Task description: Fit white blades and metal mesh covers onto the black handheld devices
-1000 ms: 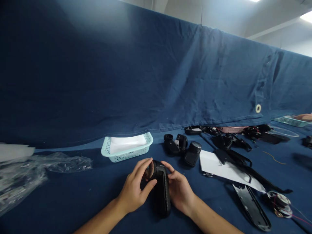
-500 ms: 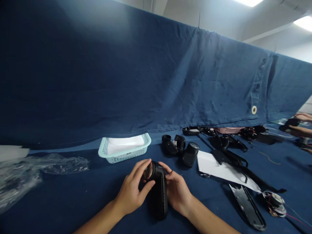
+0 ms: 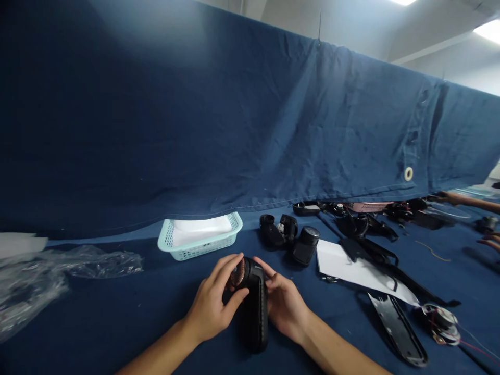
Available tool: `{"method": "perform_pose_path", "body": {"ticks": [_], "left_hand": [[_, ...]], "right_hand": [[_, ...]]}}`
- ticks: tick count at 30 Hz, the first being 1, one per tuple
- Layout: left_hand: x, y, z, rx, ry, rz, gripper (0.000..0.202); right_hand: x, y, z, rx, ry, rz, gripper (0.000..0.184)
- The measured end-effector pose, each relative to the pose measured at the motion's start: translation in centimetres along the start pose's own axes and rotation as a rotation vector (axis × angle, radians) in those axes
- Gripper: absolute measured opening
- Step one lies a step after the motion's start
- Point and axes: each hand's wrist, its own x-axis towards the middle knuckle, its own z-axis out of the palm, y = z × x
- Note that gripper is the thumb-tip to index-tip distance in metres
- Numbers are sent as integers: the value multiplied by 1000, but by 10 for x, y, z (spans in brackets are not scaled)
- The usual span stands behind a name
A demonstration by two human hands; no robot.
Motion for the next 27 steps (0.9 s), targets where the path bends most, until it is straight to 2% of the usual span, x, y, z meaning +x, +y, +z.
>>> {"method": "perform_pose_path", "body": {"ticks": [18,27], "left_hand": [[0,1,2,-66,30,-104,55],[7,-9,5,-251,59,-227,49]], "right_hand": [[-3,-2,3,-36,-31,-3,69],[-1,1,6,-25,-75,-33,69]]}}
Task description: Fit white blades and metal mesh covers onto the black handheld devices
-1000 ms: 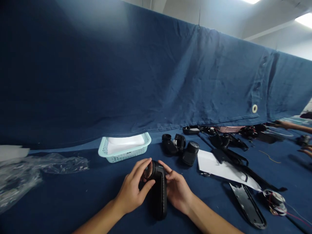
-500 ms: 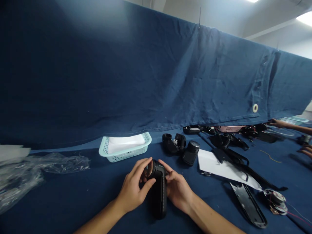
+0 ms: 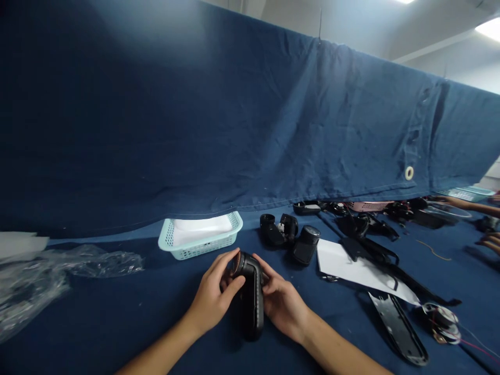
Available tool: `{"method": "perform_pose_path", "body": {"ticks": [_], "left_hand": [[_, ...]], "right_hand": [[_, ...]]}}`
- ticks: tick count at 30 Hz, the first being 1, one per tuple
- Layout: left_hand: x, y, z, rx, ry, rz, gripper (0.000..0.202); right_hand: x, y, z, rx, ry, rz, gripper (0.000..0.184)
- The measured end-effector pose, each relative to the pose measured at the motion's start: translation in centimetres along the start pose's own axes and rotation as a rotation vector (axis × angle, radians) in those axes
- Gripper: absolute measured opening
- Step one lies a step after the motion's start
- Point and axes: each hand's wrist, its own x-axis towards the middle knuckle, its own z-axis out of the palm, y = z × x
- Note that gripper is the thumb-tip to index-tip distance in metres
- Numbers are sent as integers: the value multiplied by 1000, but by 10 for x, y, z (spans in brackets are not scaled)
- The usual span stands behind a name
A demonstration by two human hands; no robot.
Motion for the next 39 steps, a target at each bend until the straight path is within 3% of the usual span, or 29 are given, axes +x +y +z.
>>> {"method": "perform_pose_path", "body": {"ticks": [5,15,27,35,39], "left_hand": [[5,-7,-2,-226,-91,-135,50],[14,-12,-29,-643,-293,-293,52],[15,-21,-30,-775,-257,-375,67],[20,-24,-33,-810,-268,-399,64],[20,-22,-34,-845,-258,-401,50]], "right_hand": [[0,1,-1,-26,5,-18,67],[1,7,-5,-25,51,-107,57],[2,7,-6,19,42,-79,56],[2,6,-9,-19,28,-82,49],[3,8,-6,-129,23,-124,43]]}}
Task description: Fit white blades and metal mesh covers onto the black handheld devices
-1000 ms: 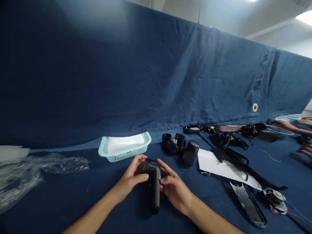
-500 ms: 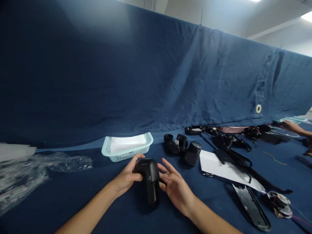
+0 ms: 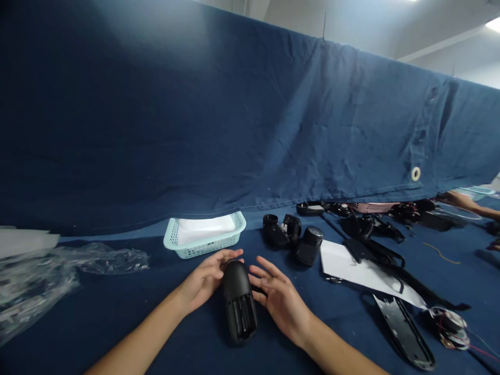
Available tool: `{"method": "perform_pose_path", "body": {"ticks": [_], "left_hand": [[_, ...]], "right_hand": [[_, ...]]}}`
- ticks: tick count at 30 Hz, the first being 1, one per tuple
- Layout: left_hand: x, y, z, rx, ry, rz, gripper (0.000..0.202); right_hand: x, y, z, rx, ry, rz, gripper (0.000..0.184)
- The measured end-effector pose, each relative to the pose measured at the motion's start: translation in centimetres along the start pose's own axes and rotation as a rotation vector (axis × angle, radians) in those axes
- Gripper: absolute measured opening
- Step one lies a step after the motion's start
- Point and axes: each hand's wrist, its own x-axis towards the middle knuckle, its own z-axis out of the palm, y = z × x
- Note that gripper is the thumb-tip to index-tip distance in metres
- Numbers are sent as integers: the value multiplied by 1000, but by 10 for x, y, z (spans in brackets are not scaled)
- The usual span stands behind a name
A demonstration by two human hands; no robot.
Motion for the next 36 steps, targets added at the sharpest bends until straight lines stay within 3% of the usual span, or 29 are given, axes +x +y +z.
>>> {"method": "perform_pose_path", "body": {"ticks": [9,14,17,20,25,31,36], "left_hand": [[-3,-3,11,213,92,79,21],[-7,-3,19,446,148,216,30],[-9,-3,19,540,148,265,32],[-9,0,13,633,118,266,29],[-14,11,-12,762,108,246,26],[-47,25,-42,903,282,287,28],[-75,23,-36,1005,404,343,32]], "right_hand": [[-8,7,9,-239,-50,-86,38],[-9,8,10,-391,-95,-88,30],[-11,7,9,-477,-153,-64,38],[-15,6,10,-542,-189,-72,49],[-17,6,12,-647,-124,-175,38],[-12,9,10,-723,0,-241,33],[-16,12,18,-823,13,-340,26]]}}
